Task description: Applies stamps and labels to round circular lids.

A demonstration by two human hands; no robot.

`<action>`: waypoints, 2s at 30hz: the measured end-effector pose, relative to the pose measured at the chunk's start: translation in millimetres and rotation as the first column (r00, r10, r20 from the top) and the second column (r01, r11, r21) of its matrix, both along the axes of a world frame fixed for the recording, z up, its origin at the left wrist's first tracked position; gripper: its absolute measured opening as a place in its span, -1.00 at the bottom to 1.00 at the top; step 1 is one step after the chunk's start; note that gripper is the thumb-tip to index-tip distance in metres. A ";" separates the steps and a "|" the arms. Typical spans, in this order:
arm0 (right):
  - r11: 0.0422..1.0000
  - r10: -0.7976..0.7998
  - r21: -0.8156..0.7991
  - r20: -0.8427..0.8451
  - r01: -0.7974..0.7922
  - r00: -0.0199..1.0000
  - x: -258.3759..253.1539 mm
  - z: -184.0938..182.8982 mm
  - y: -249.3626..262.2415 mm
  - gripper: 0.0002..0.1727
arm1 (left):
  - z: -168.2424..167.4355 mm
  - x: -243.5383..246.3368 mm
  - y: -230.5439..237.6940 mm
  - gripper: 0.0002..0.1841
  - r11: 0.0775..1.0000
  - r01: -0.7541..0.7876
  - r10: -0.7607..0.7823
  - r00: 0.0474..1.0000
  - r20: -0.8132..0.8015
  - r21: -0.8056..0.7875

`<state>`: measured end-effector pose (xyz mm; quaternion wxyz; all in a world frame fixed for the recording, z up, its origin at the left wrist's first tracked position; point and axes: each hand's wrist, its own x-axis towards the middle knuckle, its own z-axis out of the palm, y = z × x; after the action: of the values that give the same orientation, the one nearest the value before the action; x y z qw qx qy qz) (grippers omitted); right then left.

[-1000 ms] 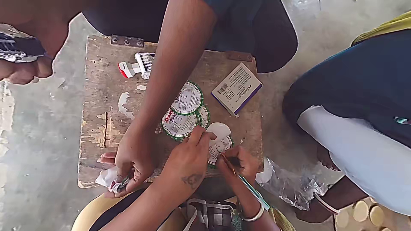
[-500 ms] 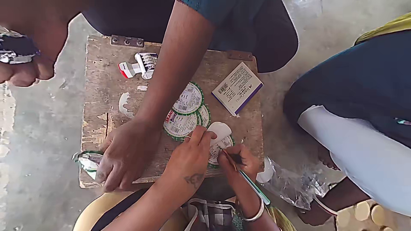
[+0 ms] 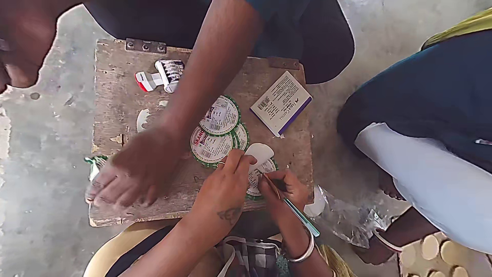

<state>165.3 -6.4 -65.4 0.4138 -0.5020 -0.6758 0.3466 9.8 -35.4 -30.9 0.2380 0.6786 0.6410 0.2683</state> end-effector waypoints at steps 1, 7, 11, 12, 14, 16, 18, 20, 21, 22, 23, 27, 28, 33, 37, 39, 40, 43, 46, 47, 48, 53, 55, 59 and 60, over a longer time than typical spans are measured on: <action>1.000 0.002 0.001 0.006 -0.002 1.000 0.1 -0.1 -0.5 -0.88 | 0.6 -0.2 -0.1 -0.60 1.000 0.003 -0.003 1.000 -0.003 -0.007; 1.000 -0.013 0.015 0.000 0.013 1.000 -0.1 -0.8 0.5 -0.89 | 3.4 0.4 0.6 -0.59 0.999 0.001 -0.002 1.000 -0.012 -0.032; 1.000 -0.004 0.025 -0.006 0.004 1.000 -0.2 -0.5 0.8 -0.90 | 2.1 0.3 0.0 -0.59 1.000 0.002 -0.002 1.000 -0.013 -0.019; 1.000 -0.006 0.026 -0.011 0.006 1.000 -0.3 -0.4 0.7 -0.90 | 1.8 0.0 0.0 -0.58 1.000 0.006 -0.006 1.000 -0.009 -0.010; 1.000 -0.017 0.026 -0.022 0.017 1.000 -1.4 -0.6 1.6 -0.90 | 1.2 -1.0 0.9 -0.58 1.000 0.007 -0.007 1.000 -0.013 0.017; 1.000 -0.023 0.020 -0.019 0.023 1.000 -1.7 -1.3 1.4 -0.90 | 0.2 -1.3 0.7 -0.58 1.000 0.010 -0.010 1.000 -0.008 0.025; 1.000 -0.017 0.019 0.008 0.017 1.000 -0.4 -2.0 0.6 -0.89 | -0.1 -0.6 -0.2 -0.59 1.000 0.005 -0.005 1.000 0.005 0.010; 0.999 -0.016 0.029 0.019 0.015 1.000 -0.1 -2.0 1.0 -0.87 | 0.8 -0.6 -0.2 -0.60 1.000 0.003 -0.003 1.000 0.018 0.000; 0.999 -0.020 0.036 0.013 0.019 1.000 -1.0 -2.3 2.0 -0.88 | 0.5 -1.3 0.3 -0.60 1.000 0.007 -0.007 1.000 0.012 0.012; 0.999 -0.021 0.035 0.005 0.020 1.000 -1.1 -2.8 2.3 -0.87 | -0.2 -1.6 0.4 -0.59 1.000 0.008 -0.008 1.000 0.009 0.024; 0.999 -0.022 0.031 -0.003 0.023 1.000 -0.5 -3.3 1.8 -0.88 | -0.7 -1.1 -0.2 -0.59 1.000 0.008 -0.008 1.000 0.007 0.027; 0.999 -0.026 0.031 -0.007 0.026 1.000 -0.3 -5.7 2.2 -0.88 | -0.2 -0.5 0.2 -0.60 1.000 -0.001 0.001 1.000 0.007 0.012; 0.999 -0.026 0.023 0.002 0.026 1.000 0.3 -5.6 1.3 -0.88 | -0.3 -0.1 -0.3 -0.60 1.000 -0.001 0.001 1.000 0.009 0.005; 0.999 -0.035 0.019 0.013 0.035 0.999 -0.6 -4.3 2.3 -0.87 | 1.9 -0.4 0.5 -0.60 1.000 0.007 -0.007 1.000 -0.018 -0.009; 0.999 -0.009 0.042 -0.014 0.009 1.000 1.7 -4.4 1.8 -0.87 | 3.9 -0.8 0.9 -0.68 0.999 0.019 -0.019 1.000 0.003 -0.029; 0.999 -0.017 0.041 -0.028 0.018 0.999 1.1 -3.9 2.2 -0.88 | 4.0 -0.9 1.1 -0.74 0.999 0.019 -0.018 1.000 0.025 -0.039; 0.999 -0.027 0.036 -0.060 0.029 0.998 2.6 -3.4 0.0 -0.91 | 3.6 -0.4 -0.3 -0.75 0.999 0.027 -0.026 0.999 0.031 -0.038; 0.999 -0.025 0.018 -0.276 0.032 0.961 9.3 -0.9 1.0 -0.87 | 2.4 -2.7 0.9 -0.75 0.998 0.063 -0.063 0.998 0.011 0.003; 0.991 -0.129 -0.085 -0.476 0.100 0.870 14.0 1.0 2.4 -0.73 | 2.4 -5.5 -0.8 -0.66 0.990 0.144 -0.144 0.990 -0.010 -0.001; 0.988 -0.151 -0.113 -0.512 0.107 0.846 14.8 1.7 3.9 -0.73 | 3.3 -5.6 -1.0 -0.54 0.987 0.157 -0.157 0.987 -0.013 -0.010; 0.985 -0.163 -0.130 -0.530 0.110 0.832 15.0 2.3 5.6 -0.72 | 3.2 -5.3 -1.0 -0.48 0.987 0.162 -0.162 0.986 -0.026 0.000; 0.978 -0.186 -0.188 -0.571 0.093 0.799 15.3 6.6 8.3 -0.71 | 0.8 -2.8 -0.8 -0.76 0.987 0.150 -0.146 0.988 -0.053 0.060; 0.971 -0.210 -0.220 -0.590 0.094 0.780 14.9 8.9 9.6 -0.69 | 3.4 -2.6 -0.6 -0.69 0.986 0.160 -0.157 0.986 -0.062 0.038; 0.966 -0.213 -0.247 -0.601 0.075 0.770 15.6 11.0 10.5 -0.69 | -0.5 1.2 -2.2 -0.81 0.979 0.168 -0.154 0.981 -0.117 0.119; 0.965 -0.215 -0.253 -0.601 0.072 0.770 15.9 11.6 10.8 -0.69 | -1.7 1.5 -2.8 -0.83 0.975 0.166 -0.148 0.980 -0.132 0.144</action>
<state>181.2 4.4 -53.8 0.5823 -0.4512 -0.4185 0.5312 11.3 -38.3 -32.6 0.1661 0.7585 0.5758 0.2561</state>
